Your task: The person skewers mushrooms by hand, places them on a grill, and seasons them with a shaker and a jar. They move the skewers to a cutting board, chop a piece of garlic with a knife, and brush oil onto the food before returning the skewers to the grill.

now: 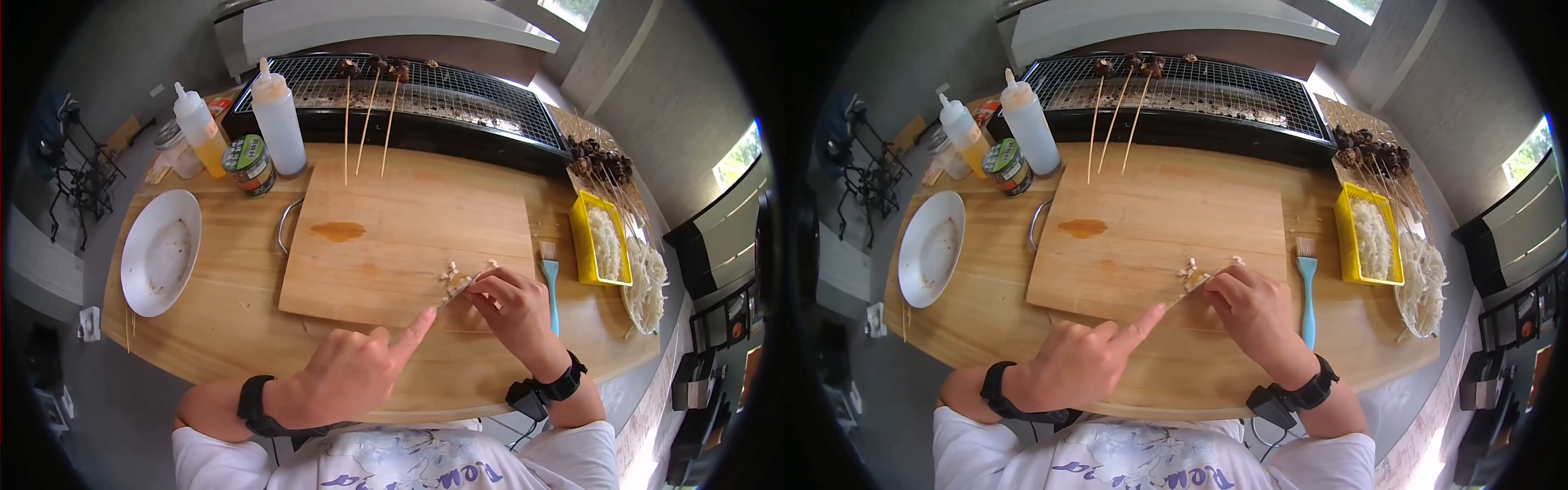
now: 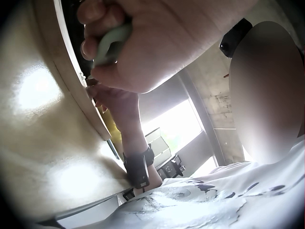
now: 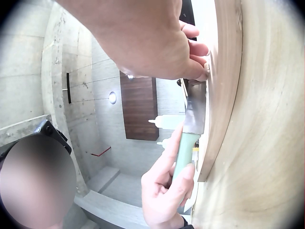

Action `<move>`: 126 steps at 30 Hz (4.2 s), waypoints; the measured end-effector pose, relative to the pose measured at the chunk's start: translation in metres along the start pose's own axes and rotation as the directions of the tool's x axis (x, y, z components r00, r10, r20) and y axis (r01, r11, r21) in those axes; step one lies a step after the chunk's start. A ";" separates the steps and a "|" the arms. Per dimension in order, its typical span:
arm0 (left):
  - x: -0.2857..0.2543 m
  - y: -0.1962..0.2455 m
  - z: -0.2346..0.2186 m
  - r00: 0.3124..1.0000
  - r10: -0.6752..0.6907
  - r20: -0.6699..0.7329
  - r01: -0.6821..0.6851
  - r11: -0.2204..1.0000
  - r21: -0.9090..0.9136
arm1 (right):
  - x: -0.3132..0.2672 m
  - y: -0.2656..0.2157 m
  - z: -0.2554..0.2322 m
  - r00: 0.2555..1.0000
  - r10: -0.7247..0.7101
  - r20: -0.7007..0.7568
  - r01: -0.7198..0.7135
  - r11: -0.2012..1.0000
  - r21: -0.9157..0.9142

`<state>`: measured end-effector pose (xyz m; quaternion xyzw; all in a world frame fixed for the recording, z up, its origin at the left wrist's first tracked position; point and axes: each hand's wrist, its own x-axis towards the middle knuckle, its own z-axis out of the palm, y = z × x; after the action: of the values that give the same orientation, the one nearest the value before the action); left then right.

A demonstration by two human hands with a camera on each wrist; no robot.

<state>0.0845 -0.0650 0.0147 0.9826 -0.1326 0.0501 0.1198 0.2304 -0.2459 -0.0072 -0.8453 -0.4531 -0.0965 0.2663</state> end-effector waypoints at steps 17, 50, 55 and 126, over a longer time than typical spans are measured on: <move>-0.001 -0.004 -0.003 0.999 -0.015 -0.052 0.012 0.998 -0.054 | 0.003 -0.008 -0.014 0.988 0.138 0.066 -0.144 0.984 0.101; 0.001 -0.004 -0.001 1.000 -0.001 -0.028 -0.001 0.996 -0.090 | 0.001 -0.006 -0.009 0.992 0.115 0.056 -0.118 0.991 0.060; 0.001 -0.002 -0.001 1.000 -0.002 -0.021 0.000 0.996 -0.092 | 0.001 -0.006 -0.008 0.990 0.128 0.059 -0.132 0.990 0.055; -0.001 -0.009 -0.007 0.997 -0.040 -0.071 0.031 0.993 -0.117 | 0.003 -0.009 0.002 1.000 0.007 -0.015 -0.007 1.000 -0.006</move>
<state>0.0858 -0.0545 0.0189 0.9738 -0.1132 0.0760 0.1821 0.2244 -0.2389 -0.0045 -0.8469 -0.4478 -0.1034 0.2675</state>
